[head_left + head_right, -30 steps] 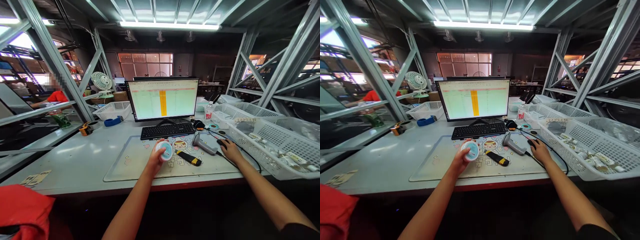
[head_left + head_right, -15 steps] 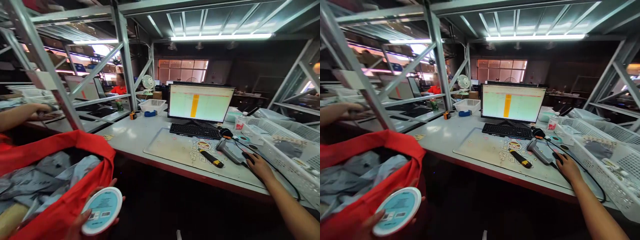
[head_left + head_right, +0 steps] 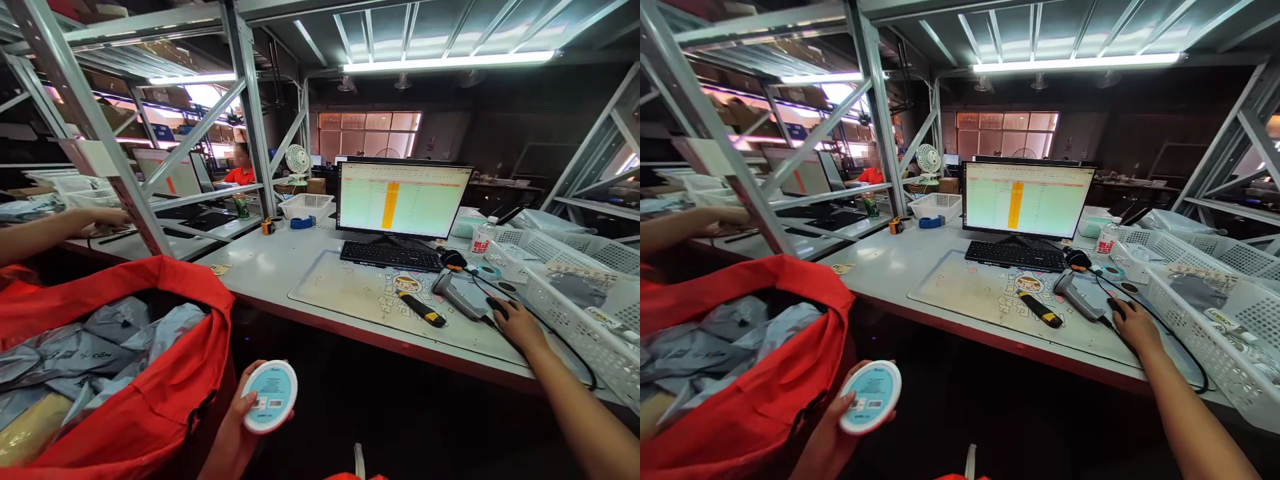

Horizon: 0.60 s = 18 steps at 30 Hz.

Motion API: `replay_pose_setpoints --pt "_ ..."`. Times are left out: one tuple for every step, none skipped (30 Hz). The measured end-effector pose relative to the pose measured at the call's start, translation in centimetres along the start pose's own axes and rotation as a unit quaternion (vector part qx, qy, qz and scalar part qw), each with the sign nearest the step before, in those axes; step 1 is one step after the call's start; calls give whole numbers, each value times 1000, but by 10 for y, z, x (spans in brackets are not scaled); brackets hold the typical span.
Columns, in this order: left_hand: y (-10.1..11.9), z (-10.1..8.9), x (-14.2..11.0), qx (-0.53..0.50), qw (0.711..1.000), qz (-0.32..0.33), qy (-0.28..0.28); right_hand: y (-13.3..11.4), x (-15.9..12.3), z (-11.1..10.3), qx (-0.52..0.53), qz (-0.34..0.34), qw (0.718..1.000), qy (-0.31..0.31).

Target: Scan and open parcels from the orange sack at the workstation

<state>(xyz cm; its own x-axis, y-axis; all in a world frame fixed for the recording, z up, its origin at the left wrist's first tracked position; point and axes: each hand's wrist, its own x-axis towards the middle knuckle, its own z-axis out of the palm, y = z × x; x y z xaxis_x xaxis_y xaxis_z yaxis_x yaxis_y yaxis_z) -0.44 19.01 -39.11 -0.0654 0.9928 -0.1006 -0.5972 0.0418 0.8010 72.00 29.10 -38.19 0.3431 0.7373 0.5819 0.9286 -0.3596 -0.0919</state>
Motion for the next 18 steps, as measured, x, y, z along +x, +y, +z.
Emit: replay_pose_setpoints --pt "-5 6 3 2 1000 -1 -8 -1 0 -1 0 -3 1000 1" --pt "-10 12 5 2 1000 -3 -20 -2 -1 -2 0 -4 1000 3" --pt "-14 17 7 2 999 -7 -34 -3 -1 -4 0 -4 1000 4" --pt "-19 21 9 1 999 -12 -49 -4 -1 -5 -1 -2 1000 5" --pt "-23 25 11 2 998 -17 -63 -6 -2 -7 -1 2 1000 5" --pt "-26 28 12 3 997 -23 -75 -7 -3 -8 -1 6 1000 3" --pt "-29 30 14 6 996 -29 -85 -7 -4 -9 0 9 1000 1" --pt "-32 31 14 9 995 -34 -91 -7 -5 -10 2 11 1000 -1" --pt "-35 32 15 10 995 -39 -96 -7 -7 -10 4 14 1000 -4" --pt "-37 32 15 10 994 -42 -98 -6 -8 -10 7 15 1000 -7" --pt "-39 31 15 9 994 -45 -99 -6 -8 -11 11 16 1000 -11" --pt "-40 30 15 8 994 -45 -97 -7 -7 -12 15 18 1000 -14" --pt "-42 30 15 6 995 -43 -94 -10 -5 -16 20 19 999 -17" --pt "-44 30 15 7 995 -38 -90 -16 -1 -23 22 21 999 -19" --pt "-46 30 16 13 996 -31 -85 -26 3 -33 27 30 999 -14" --pt "-48 32 18 25 996 -23 -80 -40 5 -48 41 46 998 2" --pt "-51 35 21 45 996 -12 -76 -56 4 -66 59 56 997 8" --pt "-54 39 25 75 994 1 -74 -74 -1 -87 114 65 991 19"
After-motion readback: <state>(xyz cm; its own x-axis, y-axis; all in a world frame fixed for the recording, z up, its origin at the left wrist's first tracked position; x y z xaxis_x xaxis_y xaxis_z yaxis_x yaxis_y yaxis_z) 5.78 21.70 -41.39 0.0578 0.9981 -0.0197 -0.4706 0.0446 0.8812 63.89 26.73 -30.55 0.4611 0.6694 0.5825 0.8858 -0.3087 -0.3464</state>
